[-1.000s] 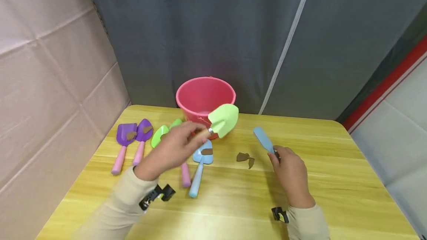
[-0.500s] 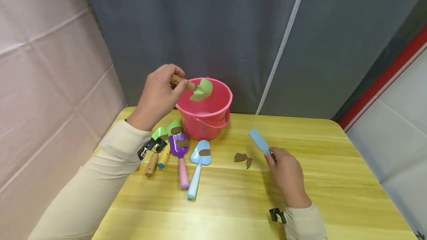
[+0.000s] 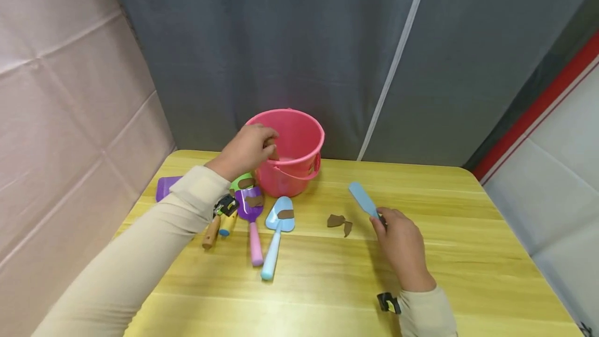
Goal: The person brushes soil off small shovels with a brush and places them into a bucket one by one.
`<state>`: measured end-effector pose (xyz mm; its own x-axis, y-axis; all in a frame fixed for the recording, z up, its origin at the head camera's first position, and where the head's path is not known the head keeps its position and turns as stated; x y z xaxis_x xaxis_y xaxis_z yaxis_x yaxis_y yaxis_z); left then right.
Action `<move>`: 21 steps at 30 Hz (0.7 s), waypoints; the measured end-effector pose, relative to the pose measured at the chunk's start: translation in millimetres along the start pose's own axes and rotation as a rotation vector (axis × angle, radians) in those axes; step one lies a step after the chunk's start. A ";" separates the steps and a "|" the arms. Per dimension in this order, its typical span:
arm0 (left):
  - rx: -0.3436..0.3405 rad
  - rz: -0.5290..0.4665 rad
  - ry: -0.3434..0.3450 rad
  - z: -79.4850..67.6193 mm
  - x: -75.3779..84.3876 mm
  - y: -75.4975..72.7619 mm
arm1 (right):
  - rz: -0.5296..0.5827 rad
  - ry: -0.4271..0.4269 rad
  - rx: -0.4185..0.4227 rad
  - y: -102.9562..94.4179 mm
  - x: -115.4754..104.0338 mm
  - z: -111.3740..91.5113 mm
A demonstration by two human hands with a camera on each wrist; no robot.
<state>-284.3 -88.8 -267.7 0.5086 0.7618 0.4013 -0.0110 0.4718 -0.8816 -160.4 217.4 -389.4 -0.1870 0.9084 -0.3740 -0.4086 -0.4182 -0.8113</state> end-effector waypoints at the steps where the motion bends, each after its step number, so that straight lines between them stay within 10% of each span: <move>1: -0.018 0.000 0.019 0.1 -1.3 2.2 | -0.001 -0.001 0.001 0.2 0.1 -0.1; 8: -0.114 0.037 0.110 -1.1 -7.2 12.5 | 0.005 -0.019 0.006 0.8 -0.8 0.2; 15: -0.134 0.008 0.061 -6.1 -11.9 10.6 | 0.013 -0.021 -0.010 2.4 -2.4 0.8; 21: 0.164 -0.170 -0.129 -34.5 -19.9 -5.4 | 0.021 -0.019 -0.008 1.2 -3.0 0.9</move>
<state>-264.7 -121.8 -279.5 0.4016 0.7109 0.5773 -0.0794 0.6550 -0.7514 -161.1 214.2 -388.9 -0.2128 0.8991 -0.3826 -0.3970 -0.4373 -0.8069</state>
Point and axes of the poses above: each hand's wrist, its own z-axis towards the middle knuckle, its own y-axis out of the palm, x = y × z, the point moved 4 cm from there along z, towards the middle knuckle, and after that the axes turned 1 degree about y, right-handed, at the moved point
